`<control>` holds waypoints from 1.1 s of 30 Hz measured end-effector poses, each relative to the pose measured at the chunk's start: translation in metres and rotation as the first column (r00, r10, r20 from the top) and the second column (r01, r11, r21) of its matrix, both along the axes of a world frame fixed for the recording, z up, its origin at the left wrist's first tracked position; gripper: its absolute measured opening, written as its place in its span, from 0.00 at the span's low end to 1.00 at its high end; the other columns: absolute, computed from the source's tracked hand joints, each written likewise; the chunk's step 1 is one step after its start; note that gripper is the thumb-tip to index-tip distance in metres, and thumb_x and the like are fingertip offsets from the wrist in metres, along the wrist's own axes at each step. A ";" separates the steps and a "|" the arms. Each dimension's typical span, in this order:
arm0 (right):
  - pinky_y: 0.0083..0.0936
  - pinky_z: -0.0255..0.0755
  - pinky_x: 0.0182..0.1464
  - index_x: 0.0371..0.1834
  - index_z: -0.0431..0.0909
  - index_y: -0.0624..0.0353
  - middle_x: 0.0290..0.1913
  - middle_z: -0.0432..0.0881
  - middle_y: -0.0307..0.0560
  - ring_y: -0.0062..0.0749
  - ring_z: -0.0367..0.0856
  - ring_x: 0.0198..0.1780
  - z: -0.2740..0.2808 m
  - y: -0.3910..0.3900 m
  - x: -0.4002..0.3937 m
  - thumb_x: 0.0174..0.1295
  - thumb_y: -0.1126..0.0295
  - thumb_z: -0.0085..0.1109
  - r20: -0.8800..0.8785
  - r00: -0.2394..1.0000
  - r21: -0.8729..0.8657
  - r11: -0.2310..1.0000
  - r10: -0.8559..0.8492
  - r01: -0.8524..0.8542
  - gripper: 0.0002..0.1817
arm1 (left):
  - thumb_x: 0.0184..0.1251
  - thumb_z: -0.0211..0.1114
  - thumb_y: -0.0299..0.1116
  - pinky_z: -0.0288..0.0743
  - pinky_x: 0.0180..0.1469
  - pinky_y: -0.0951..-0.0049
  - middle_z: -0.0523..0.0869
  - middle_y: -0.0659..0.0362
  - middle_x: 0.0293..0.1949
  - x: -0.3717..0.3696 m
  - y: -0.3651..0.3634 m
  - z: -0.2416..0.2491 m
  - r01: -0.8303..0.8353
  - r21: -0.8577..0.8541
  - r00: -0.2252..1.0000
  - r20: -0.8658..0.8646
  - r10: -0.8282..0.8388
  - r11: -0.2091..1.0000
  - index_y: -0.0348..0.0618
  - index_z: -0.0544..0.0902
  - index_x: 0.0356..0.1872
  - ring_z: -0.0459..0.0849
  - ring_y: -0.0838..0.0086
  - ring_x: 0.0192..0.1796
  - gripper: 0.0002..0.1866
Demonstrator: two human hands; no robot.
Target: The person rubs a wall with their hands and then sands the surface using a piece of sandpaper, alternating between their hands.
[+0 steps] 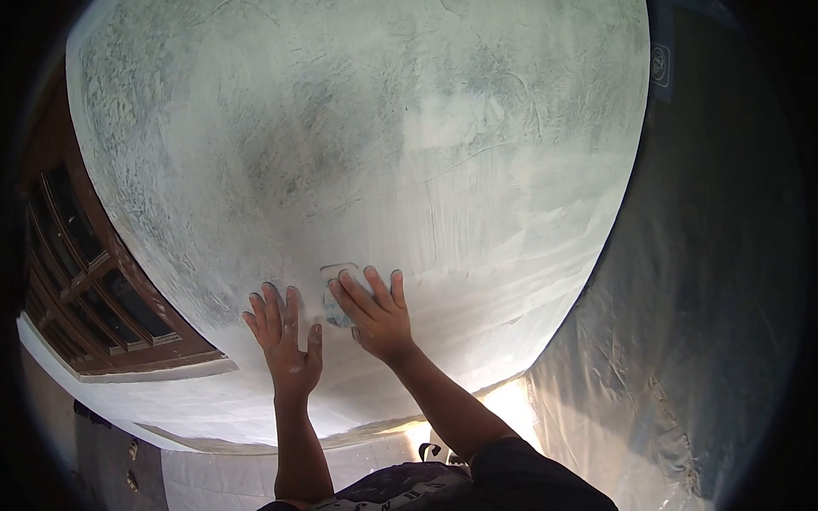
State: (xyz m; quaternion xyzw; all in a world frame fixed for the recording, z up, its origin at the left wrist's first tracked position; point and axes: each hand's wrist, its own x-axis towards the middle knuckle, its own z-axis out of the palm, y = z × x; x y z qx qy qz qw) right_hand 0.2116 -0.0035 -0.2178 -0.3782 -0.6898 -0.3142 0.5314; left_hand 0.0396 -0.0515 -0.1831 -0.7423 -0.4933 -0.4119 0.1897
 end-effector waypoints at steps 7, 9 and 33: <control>0.51 0.31 0.79 0.69 0.72 0.46 0.74 0.66 0.34 0.38 0.49 0.79 0.094 0.011 0.045 0.54 0.75 0.55 -0.141 0.988 0.012 0.998 -0.066 0.068 0.33 | 0.73 0.57 0.42 0.29 0.75 0.39 0.51 0.49 0.78 0.001 -0.001 -0.001 0.006 0.008 1.000 0.001 -0.006 1.000 0.48 0.66 0.73 0.40 0.50 0.80 0.29; 0.51 0.31 0.78 0.69 0.72 0.46 0.74 0.66 0.36 0.41 0.48 0.80 0.109 0.011 0.049 0.54 0.74 0.56 -0.235 0.968 0.022 0.995 -0.086 0.094 0.34 | 0.73 0.56 0.42 0.29 0.75 0.39 0.51 0.49 0.78 0.002 0.000 -0.002 -0.001 0.000 1.000 0.006 0.001 1.000 0.48 0.66 0.73 0.40 0.50 0.80 0.29; 0.52 0.31 0.77 0.69 0.72 0.49 0.73 0.67 0.37 0.39 0.49 0.80 0.083 0.005 0.047 0.55 0.73 0.56 -0.123 0.991 -0.008 0.999 -0.045 0.045 0.32 | 0.72 0.51 0.29 0.28 0.75 0.39 0.55 0.48 0.77 0.003 -0.002 0.000 -0.004 -0.018 0.999 0.040 0.005 1.000 0.47 0.70 0.70 0.41 0.50 0.80 0.25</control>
